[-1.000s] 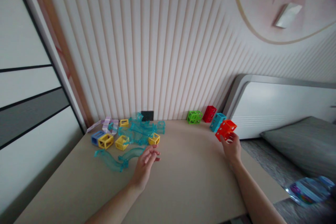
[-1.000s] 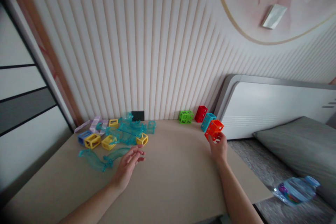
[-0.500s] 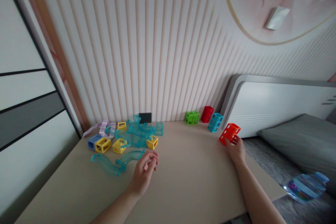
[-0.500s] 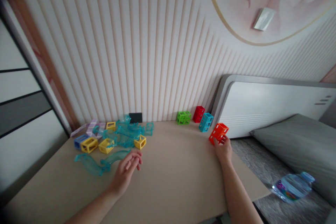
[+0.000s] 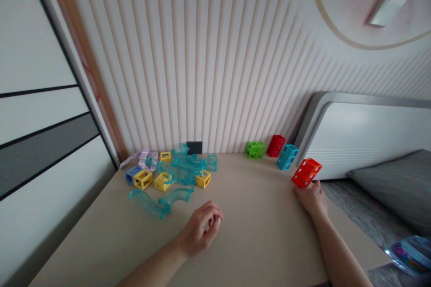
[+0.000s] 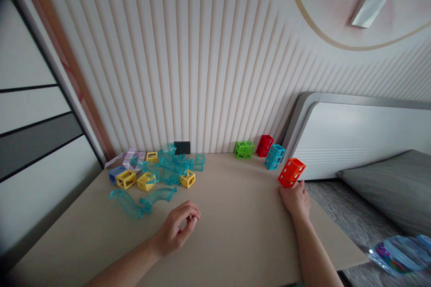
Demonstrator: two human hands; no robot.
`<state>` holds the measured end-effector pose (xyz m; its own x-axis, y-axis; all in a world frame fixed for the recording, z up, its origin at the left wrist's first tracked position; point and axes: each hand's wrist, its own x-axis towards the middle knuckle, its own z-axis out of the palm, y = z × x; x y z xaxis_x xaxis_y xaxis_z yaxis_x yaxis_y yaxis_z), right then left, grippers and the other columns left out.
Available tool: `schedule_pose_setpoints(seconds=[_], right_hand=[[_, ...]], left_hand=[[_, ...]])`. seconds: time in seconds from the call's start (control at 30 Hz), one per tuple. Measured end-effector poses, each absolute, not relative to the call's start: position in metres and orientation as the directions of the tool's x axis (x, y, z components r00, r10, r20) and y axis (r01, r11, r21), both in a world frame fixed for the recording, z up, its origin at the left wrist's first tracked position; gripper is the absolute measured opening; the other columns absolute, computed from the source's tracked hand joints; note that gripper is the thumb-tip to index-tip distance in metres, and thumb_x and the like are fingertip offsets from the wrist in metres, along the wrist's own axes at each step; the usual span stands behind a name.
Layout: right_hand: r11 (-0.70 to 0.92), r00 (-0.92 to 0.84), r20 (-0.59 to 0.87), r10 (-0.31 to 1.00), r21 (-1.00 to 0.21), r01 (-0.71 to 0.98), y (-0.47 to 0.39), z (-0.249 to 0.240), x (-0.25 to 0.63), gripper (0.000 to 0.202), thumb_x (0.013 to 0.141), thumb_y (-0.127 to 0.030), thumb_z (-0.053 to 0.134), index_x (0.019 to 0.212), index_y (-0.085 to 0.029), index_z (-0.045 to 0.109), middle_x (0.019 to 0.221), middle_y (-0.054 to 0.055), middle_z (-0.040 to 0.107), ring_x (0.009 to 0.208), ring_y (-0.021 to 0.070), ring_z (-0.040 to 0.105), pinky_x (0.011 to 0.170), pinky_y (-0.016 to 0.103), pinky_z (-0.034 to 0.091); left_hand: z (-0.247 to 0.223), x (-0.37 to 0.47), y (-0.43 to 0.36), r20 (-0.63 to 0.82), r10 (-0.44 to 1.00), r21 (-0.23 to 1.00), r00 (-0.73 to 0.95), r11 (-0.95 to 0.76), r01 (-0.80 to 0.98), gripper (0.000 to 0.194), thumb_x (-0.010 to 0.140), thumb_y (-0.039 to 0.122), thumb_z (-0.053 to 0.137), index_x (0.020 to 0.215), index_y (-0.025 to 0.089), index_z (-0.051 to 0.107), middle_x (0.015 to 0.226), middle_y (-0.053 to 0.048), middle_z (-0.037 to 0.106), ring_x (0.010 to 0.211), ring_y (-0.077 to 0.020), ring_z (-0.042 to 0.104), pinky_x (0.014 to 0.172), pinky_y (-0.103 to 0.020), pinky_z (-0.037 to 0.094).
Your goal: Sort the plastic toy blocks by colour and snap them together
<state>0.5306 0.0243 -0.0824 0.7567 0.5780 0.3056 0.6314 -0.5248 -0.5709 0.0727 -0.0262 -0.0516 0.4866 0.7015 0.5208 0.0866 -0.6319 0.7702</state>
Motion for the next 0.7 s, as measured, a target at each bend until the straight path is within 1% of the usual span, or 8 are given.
schedule_pose_setpoints(seconds=[0.07,0.13,0.2,0.27,0.37,0.47,0.57,0.7], right_hand=[[-0.554,0.794,0.242,0.558,-0.605,0.573,0.015,-0.083,0.515,0.095,0.069,-0.051,0.063,0.146,-0.001,0.039,0.138,0.035,0.050,0.126,0.0486,0.051,0.099,0.058,0.044],[-0.446,0.749,0.330,0.574,-0.642,0.624,0.007,-0.082,0.489,0.079,0.075,-0.048,0.055,0.142,-0.006,0.047,0.133,0.029,0.055,0.125,0.0457,0.052,0.100,0.058,0.044],[-0.213,0.591,0.502,0.631,-0.621,0.755,0.002,-0.081,0.450,0.063,0.078,-0.044,0.051,0.130,-0.009,0.056,0.127,0.025,0.060,0.123,0.0418,0.054,0.103,0.058,0.042],[0.070,0.362,0.604,0.710,-0.572,0.817,0.001,-0.080,0.400,0.048,0.083,-0.040,0.050,0.122,-0.014,0.060,0.122,0.020,0.063,0.119,0.0363,0.057,0.104,0.056,0.043],[0.363,0.048,0.619,0.784,-0.520,0.773,0.008,-0.076,0.320,0.031,0.090,-0.030,0.053,0.119,-0.022,0.061,0.128,0.013,0.061,0.119,0.0302,0.058,0.101,0.051,0.048],[0.563,-0.136,0.664,0.735,-0.486,0.668,0.022,-0.070,0.251,0.023,0.093,-0.018,0.050,0.109,-0.026,0.065,0.122,0.010,0.064,0.115,0.0264,0.060,0.098,0.046,0.050],[0.695,-0.264,0.713,0.649,-0.414,0.588,0.039,-0.065,0.207,0.026,0.090,-0.010,0.051,0.102,-0.027,0.066,0.118,0.009,0.066,0.112,0.0258,0.060,0.095,0.044,0.050],[0.662,-0.230,0.726,0.648,-0.389,0.640,0.053,-0.065,0.193,0.026,0.089,-0.011,0.054,0.105,-0.027,0.068,0.124,0.010,0.063,0.116,0.0290,0.057,0.097,0.049,0.048]], left_hand=[[-0.052,0.072,-0.027,0.521,0.696,0.760,0.495,-0.642,0.103,0.015,0.096,0.020,0.048,0.092,0.020,0.063,0.088,-0.008,0.065,0.077,-0.0170,0.061,0.069,-0.027,0.050],[-0.051,0.070,-0.027,0.538,0.683,0.735,0.495,-0.667,0.121,0.016,0.095,0.019,0.048,0.092,0.019,0.063,0.087,-0.008,0.065,0.074,-0.0169,0.060,0.069,-0.027,0.050],[-0.050,0.068,-0.028,0.579,0.643,0.683,0.501,-0.718,0.133,0.016,0.094,0.018,0.048,0.093,0.020,0.064,0.085,-0.009,0.066,0.075,-0.0180,0.062,0.069,-0.028,0.051],[-0.047,0.066,-0.029,0.622,0.583,0.606,0.523,-0.781,0.150,0.018,0.093,0.017,0.049,0.096,0.021,0.066,0.084,-0.009,0.068,0.078,-0.0199,0.064,0.071,-0.030,0.052],[-0.041,0.063,-0.029,0.647,0.509,0.491,0.568,-0.848,0.200,0.021,0.090,0.016,0.051,0.098,0.021,0.069,0.085,-0.010,0.071,0.080,-0.0220,0.066,0.073,-0.032,0.052],[-0.035,0.059,-0.027,0.668,0.466,0.394,0.580,-0.883,0.255,0.023,0.089,0.013,0.051,0.098,0.022,0.070,0.085,-0.010,0.072,0.078,-0.0222,0.066,0.072,-0.032,0.052],[-0.031,0.052,-0.024,0.691,0.452,0.324,0.564,-0.891,0.317,0.022,0.088,0.012,0.051,0.097,0.021,0.070,0.085,-0.010,0.072,0.078,-0.0223,0.067,0.073,-0.033,0.052],[-0.028,0.038,-0.018,0.707,0.467,0.273,0.531,-0.873,0.403,0.023,0.088,0.011,0.052,0.098,0.021,0.070,0.085,-0.009,0.072,0.080,-0.0230,0.067,0.075,-0.034,0.052]])
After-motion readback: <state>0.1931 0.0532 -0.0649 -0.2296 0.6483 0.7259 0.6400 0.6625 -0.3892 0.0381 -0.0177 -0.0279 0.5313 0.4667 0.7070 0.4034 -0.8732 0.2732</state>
